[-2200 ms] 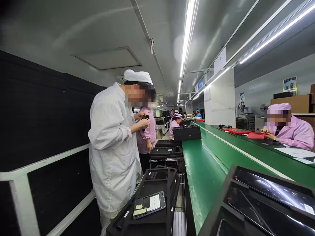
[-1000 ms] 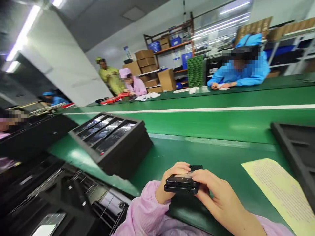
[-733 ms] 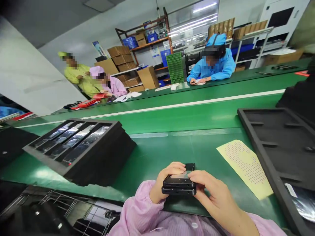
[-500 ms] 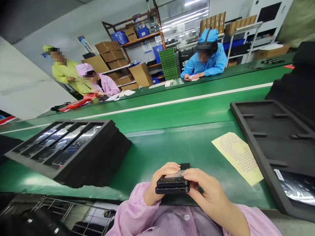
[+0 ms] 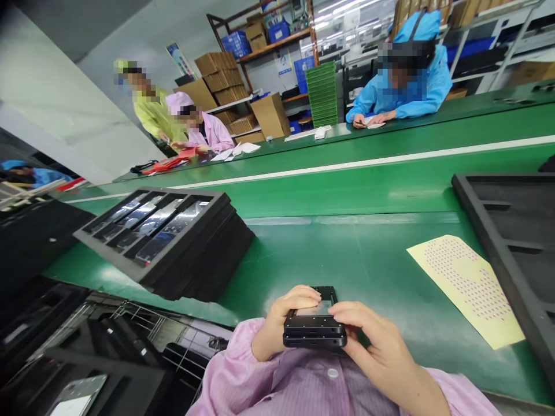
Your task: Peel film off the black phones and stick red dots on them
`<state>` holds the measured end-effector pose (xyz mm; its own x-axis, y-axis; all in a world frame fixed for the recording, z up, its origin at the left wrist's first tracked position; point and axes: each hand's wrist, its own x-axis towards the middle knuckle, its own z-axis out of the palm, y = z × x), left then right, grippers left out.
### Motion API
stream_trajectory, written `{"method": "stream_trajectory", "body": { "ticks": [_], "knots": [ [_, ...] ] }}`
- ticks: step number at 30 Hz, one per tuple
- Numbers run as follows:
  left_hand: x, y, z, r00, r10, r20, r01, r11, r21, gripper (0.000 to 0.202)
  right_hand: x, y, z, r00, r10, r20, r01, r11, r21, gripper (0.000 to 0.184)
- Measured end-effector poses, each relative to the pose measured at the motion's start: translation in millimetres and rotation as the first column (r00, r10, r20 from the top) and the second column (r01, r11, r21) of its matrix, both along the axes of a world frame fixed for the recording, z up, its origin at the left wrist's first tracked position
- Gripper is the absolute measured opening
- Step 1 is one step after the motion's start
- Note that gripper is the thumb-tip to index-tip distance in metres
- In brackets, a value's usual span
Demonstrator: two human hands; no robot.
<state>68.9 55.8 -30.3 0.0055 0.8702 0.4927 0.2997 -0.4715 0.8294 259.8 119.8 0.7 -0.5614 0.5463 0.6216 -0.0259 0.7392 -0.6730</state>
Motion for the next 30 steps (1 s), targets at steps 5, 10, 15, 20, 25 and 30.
{"method": "stream_trajectory", "body": {
  "ticks": [5, 10, 15, 20, 25, 30],
  "knots": [
    [-11, 25, 21.2, 0.949, -0.087, -0.303, 0.056, 0.992, -0.109, 0.018, 9, 14, -1.5, 0.991, -0.105, 0.084, 0.100, 0.993, 0.063, 0.007],
    [-1, 61, 34.3, 0.625, -0.281, -0.728, 0.231, 0.958, -0.171, 0.022, 15, 9, -19.7, 0.917, -0.146, 0.372, 0.091, 0.983, 0.162, 0.020],
    [7, 73, 21.7, 0.473, -0.379, -0.795, 0.346, 0.910, -0.228, 0.014, 6, 4, -41.9, 0.862, 0.022, 0.507, 0.094, 0.975, -0.202, 0.026],
    [-7, 69, -6.5, 0.768, -0.296, -0.568, 0.116, 0.936, -0.331, 0.065, -7, 46, -36.7, 0.941, 0.189, 0.281, 0.052, 0.739, -0.672, 0.042],
    [-5, 82, -31.8, 0.978, -0.192, -0.083, 0.128, 0.862, -0.490, 0.105, -36, 87, -36.5, 0.954, 0.058, 0.294, 0.208, 0.576, -0.791, 0.069],
    [9, 91, -38.2, 0.984, -0.115, 0.139, 0.168, 0.860, -0.481, 0.099, -44, 85, -43.0, 0.972, 0.099, 0.215, 0.137, 0.505, -0.852, 0.059]
  ]
}}
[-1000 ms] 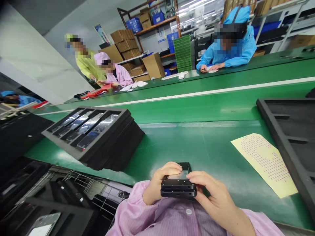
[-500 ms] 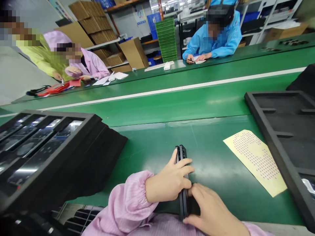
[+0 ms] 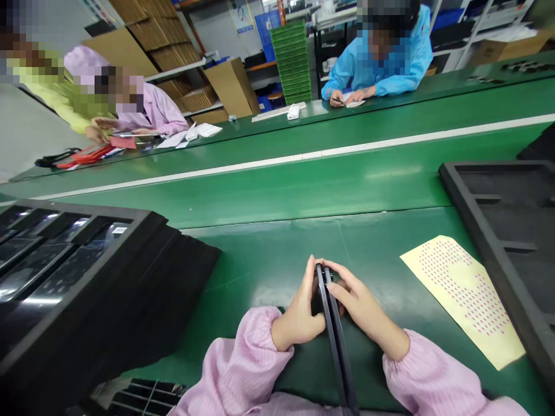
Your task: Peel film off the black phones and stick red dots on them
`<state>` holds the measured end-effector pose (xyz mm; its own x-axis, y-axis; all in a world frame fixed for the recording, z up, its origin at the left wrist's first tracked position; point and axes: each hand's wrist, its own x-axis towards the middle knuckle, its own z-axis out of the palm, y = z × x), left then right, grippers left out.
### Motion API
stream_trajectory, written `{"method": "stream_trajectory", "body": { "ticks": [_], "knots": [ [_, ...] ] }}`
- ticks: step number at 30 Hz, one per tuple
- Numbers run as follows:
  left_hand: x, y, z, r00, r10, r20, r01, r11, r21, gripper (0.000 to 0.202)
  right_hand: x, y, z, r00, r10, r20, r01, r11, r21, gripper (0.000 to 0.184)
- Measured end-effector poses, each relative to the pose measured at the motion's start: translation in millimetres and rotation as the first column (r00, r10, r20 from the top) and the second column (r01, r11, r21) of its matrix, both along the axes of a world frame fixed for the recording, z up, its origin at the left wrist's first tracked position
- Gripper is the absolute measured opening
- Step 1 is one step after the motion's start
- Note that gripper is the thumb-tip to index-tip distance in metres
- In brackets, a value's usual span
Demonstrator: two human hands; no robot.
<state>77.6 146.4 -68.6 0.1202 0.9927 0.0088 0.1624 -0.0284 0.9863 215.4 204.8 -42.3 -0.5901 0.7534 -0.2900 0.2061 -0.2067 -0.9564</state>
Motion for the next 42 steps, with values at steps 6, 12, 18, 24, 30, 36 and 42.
{"method": "stream_trajectory", "body": {
  "ticks": [6, 12, 18, 24, 30, 36, 42],
  "knots": [
    [-2, -5, 7.7, 0.976, 0.175, 0.130, -0.176, 0.984, -0.002, 0.063, 5, -16, -5.1, 0.988, -0.071, -0.134, 0.059, 0.994, -0.093, 0.047],
    [-5, -10, 17.3, 0.949, 0.211, 0.233, -0.207, 0.978, -0.040, 0.039, 7, -11, -3.1, 0.978, 0.084, -0.191, -0.124, 0.971, -0.205, 0.056],
    [-7, -8, 15.0, 0.947, 0.229, 0.224, -0.231, 0.973, -0.018, 0.036, 8, -11, -9.8, 0.986, 0.101, -0.133, -0.121, 0.980, -0.157, 0.054],
    [-8, -6, 13.4, 0.957, 0.222, 0.187, -0.224, 0.975, -0.013, 0.034, 6, -11, -9.0, 0.988, 0.095, -0.119, -0.108, 0.988, -0.109, 0.052],
    [-9, -8, 12.9, 0.957, 0.201, 0.210, -0.201, 0.979, -0.024, 0.034, 7, -11, -5.7, 0.988, 0.106, -0.111, -0.119, 0.986, -0.119, 0.050],
    [-10, -9, 12.4, 0.962, 0.145, 0.230, -0.144, 0.989, -0.020, 0.041, 10, -14, -2.1, 0.983, 0.161, -0.089, -0.171, 0.978, -0.123, 0.052],
    [-12, -9, 10.0, 0.967, 0.038, 0.251, -0.036, 0.999, -0.014, 0.051, 11, -12, 4.0, 0.981, 0.188, -0.039, -0.192, 0.969, -0.158, 0.055]
  ]
}}
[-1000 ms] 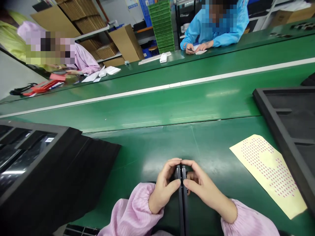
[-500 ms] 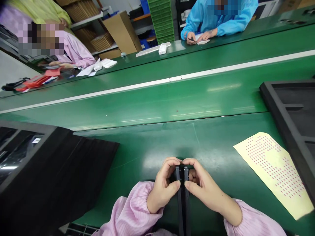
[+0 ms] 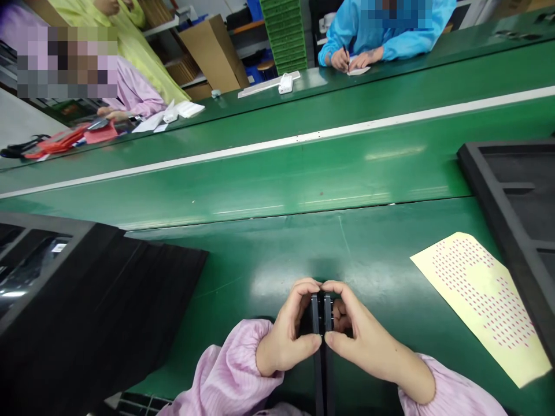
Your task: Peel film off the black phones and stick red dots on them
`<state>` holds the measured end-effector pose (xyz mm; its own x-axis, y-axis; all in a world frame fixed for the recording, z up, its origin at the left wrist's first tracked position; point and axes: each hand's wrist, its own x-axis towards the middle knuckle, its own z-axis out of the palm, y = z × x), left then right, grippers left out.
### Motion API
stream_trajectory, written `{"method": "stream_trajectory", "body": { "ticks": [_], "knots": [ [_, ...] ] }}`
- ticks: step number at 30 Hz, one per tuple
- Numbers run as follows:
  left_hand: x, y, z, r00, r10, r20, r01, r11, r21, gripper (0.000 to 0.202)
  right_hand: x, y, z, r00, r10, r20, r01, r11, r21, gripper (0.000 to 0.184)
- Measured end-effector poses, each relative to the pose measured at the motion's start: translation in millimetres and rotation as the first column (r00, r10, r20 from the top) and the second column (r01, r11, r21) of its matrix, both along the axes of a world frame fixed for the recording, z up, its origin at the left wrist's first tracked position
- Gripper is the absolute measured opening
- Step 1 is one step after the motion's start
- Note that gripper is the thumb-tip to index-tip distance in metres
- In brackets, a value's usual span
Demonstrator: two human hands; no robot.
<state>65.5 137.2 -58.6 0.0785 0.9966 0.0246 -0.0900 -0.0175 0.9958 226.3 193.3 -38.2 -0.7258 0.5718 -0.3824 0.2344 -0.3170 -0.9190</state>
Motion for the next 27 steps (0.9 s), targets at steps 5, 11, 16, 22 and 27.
{"method": "stream_trajectory", "body": {
  "ticks": [5, 11, 16, 22, 27],
  "knots": [
    [0, -2, -3.5, 0.999, -0.004, 0.040, 0.004, 1.000, 0.001, 0.049, 0, 1, 1.4, 1.000, -0.004, 0.007, 0.004, 1.000, 0.007, 0.053],
    [-3, -2, -6.3, 0.989, -0.137, 0.055, 0.135, 0.990, 0.042, 0.069, 5, 0, 5.3, 0.991, 0.126, 0.046, -0.126, 0.992, -0.015, 0.071],
    [-5, -4, -5.8, 0.988, -0.154, -0.013, 0.154, 0.988, 0.010, 0.074, 5, 0, 5.5, 0.992, 0.116, 0.053, -0.117, 0.993, 0.002, 0.072],
    [3, -6, -10.7, 0.993, -0.103, -0.049, 0.102, 0.994, -0.031, 0.082, 11, 4, 4.7, 0.996, 0.081, 0.026, -0.083, 0.995, 0.064, 0.069],
    [18, -7, -12.4, 0.988, -0.013, -0.152, -0.019, 0.978, -0.206, 0.121, 8, 2, 2.2, 0.956, -0.254, 0.144, 0.236, 0.962, 0.134, 0.062]
  ]
}}
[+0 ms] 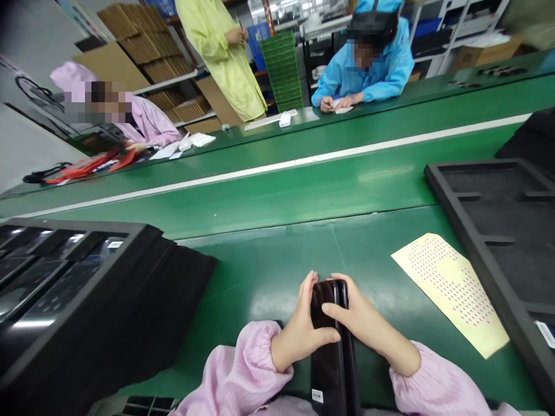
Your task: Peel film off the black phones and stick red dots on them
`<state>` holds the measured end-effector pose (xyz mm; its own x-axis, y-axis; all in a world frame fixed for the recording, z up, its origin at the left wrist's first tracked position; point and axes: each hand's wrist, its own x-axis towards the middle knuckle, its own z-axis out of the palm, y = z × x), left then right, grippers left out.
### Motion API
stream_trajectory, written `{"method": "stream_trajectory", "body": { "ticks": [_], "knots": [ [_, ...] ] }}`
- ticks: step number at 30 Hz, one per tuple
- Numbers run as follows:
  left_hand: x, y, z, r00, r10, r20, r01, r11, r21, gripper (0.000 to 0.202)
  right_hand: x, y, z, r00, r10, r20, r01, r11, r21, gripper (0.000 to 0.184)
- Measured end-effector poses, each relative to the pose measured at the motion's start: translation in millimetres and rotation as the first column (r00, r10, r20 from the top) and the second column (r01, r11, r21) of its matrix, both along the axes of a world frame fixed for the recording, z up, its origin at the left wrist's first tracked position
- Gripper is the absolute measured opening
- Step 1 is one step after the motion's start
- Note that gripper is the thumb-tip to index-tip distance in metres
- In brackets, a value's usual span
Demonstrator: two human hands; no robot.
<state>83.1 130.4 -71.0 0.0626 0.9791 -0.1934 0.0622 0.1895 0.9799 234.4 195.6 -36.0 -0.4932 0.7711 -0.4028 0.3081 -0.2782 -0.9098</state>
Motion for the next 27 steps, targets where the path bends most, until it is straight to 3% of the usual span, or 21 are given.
{"method": "stream_trajectory", "body": {
  "ticks": [3, 5, 6, 8, 10, 12, 14, 17, 20, 22, 24, 26, 27],
  "knots": [
    [0, 4, 10.3, 0.988, 0.151, 0.032, -0.152, 0.987, 0.047, 0.122, -6, -3, 2.7, 0.985, -0.174, -0.008, 0.174, 0.985, -0.007, 0.057],
    [-2, 8, 21.5, 0.952, 0.235, 0.193, -0.253, 0.965, 0.070, 0.113, -10, -3, 9.7, 0.970, -0.223, -0.095, 0.224, 0.975, 0.005, 0.056],
    [-3, 10, 27.5, 0.924, 0.218, 0.314, -0.241, 0.970, 0.037, 0.106, -12, -2, 14.6, 0.957, -0.245, -0.154, 0.250, 0.968, 0.016, 0.055],
    [-2, 13, 38.4, 0.830, 0.116, 0.546, -0.090, 0.993, -0.074, 0.087, -14, 2, 26.0, 0.925, -0.272, -0.265, 0.292, 0.956, 0.038, 0.051],
    [1, 13, 46.1, 0.747, 0.071, 0.661, 0.032, 0.989, -0.142, 0.065, -13, 10, 36.8, 0.927, -0.210, -0.310, 0.263, 0.954, 0.141, 0.047],
    [4, 11, 50.6, 0.745, 0.099, 0.660, 0.010, 0.987, -0.160, 0.049, -8, 22, 44.9, 0.963, -0.103, -0.248, 0.186, 0.922, 0.339, 0.046],
    [6, 9, 52.9, 0.776, 0.135, 0.616, -0.026, 0.983, -0.182, 0.041, -3, 33, 49.5, 0.992, -0.005, -0.128, 0.070, 0.857, 0.510, 0.043],
    [6, 5, 55.0, 0.856, 0.113, 0.504, 0.048, 0.954, -0.296, 0.033, 1, 43, 50.0, 0.990, 0.142, -0.011, -0.111, 0.819, 0.563, 0.027],
    [3, 6, 56.1, 0.908, 0.035, 0.419, 0.145, 0.909, -0.390, 0.030, -2, 41, 44.3, 0.983, 0.181, -0.021, -0.137, 0.806, 0.577, 0.017],
    [0, 8, 56.5, 0.915, 0.022, 0.404, 0.163, 0.894, -0.418, 0.030, -2, 35, 38.5, 0.990, 0.135, -0.040, -0.074, 0.740, 0.668, 0.019],
    [-3, 9, 57.5, 0.903, 0.039, 0.427, 0.158, 0.895, -0.417, 0.030, 2, 26, 33.0, 0.992, 0.124, -0.027, -0.053, 0.595, 0.802, 0.020],
    [-6, 9, 60.0, 0.870, 0.079, 0.486, 0.145, 0.902, -0.406, 0.030, 10, 13, 30.1, 0.974, 0.222, 0.054, -0.154, 0.466, 0.871, 0.024],
    [-7, 9, 61.8, 0.846, 0.091, 0.526, 0.150, 0.905, -0.397, 0.031, 15, 6, 30.4, 0.952, 0.289, 0.102, -0.225, 0.432, 0.873, 0.027]
  ]
}}
